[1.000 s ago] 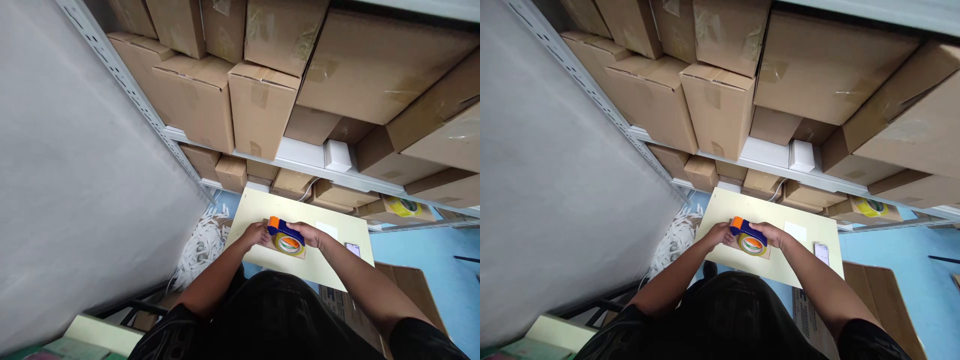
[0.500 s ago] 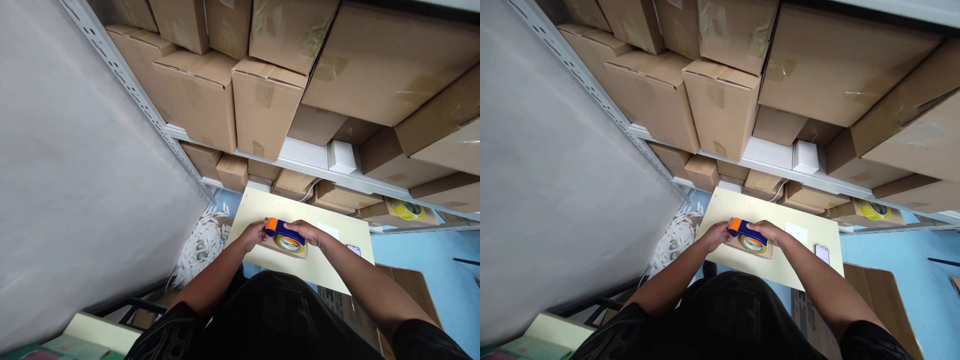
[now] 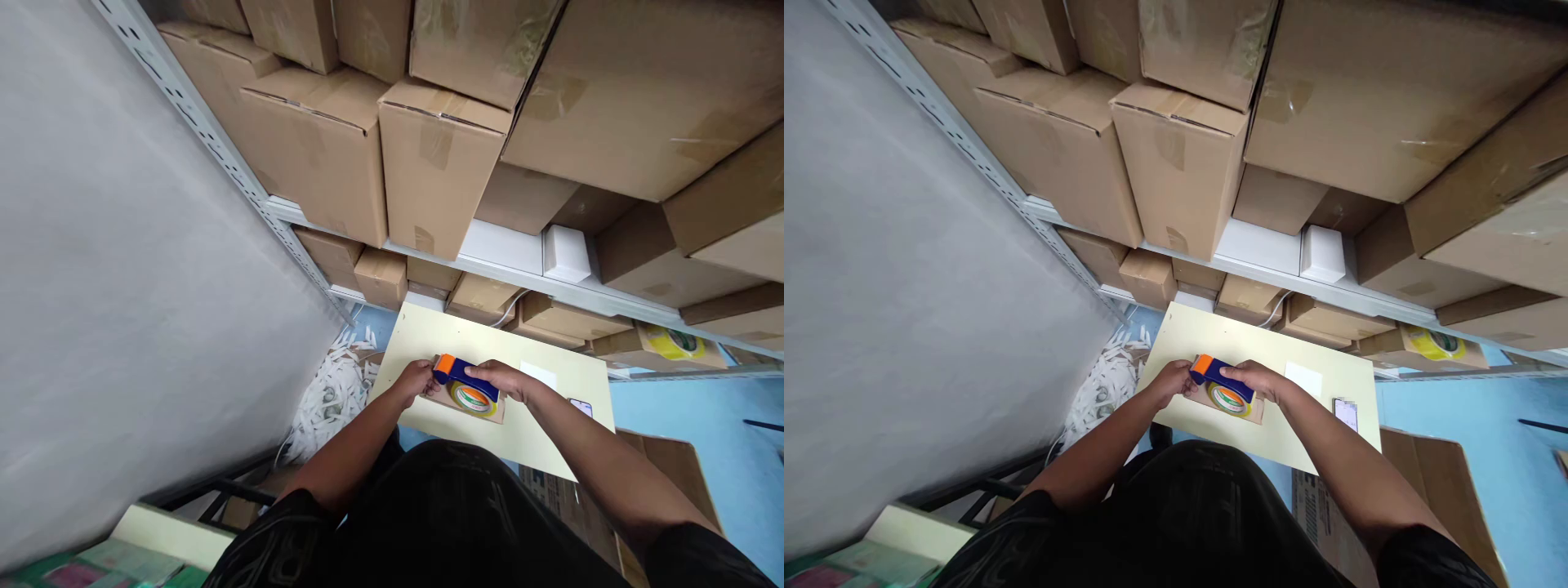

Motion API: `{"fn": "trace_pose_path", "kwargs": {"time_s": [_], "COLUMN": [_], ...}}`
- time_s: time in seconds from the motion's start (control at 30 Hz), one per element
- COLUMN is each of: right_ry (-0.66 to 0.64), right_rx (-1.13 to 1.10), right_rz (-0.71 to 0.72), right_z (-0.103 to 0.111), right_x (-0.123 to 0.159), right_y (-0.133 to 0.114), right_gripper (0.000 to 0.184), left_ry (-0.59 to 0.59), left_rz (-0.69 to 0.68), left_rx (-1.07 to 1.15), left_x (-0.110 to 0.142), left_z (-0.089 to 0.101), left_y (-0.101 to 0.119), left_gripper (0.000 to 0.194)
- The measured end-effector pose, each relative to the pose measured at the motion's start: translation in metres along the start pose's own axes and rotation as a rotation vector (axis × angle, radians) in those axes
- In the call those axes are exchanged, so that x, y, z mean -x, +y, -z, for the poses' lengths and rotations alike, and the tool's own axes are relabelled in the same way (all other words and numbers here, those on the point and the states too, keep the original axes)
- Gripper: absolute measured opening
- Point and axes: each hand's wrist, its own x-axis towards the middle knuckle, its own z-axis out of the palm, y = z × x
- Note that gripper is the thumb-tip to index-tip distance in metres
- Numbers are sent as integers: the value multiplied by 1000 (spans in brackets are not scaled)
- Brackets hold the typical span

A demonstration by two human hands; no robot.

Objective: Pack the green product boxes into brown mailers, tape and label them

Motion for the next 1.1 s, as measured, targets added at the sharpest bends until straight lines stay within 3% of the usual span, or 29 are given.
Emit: {"fn": "trace_pose_path", "kwargs": {"time_s": [0.47,0.67,0.83,0.97,1.1], "right_ry": [-16,32,143,191,206], "right_rx": [163,272,515,675,719], "right_rz": [-73,-65,-12,49,61], "right_z": [4,21,24,13,4], "right_x": [9,13,27,35,34], "right_y": [-26,-25,-23,-29,-32], "right_gripper": [69,69,66,64,63], "left_ry": [-29,34,66,120,162], "left_rz": [-29,-65,-202,-358,-418], "left_rx": [-61,-20,-98,-185,-243], "left_x": [-10,-23,-27,-24,-24], "left_z": [11,39,61,65,68], "left_y": [-7,-16,-29,-30,-30], "left_gripper": [9,18,22,26,23]}}
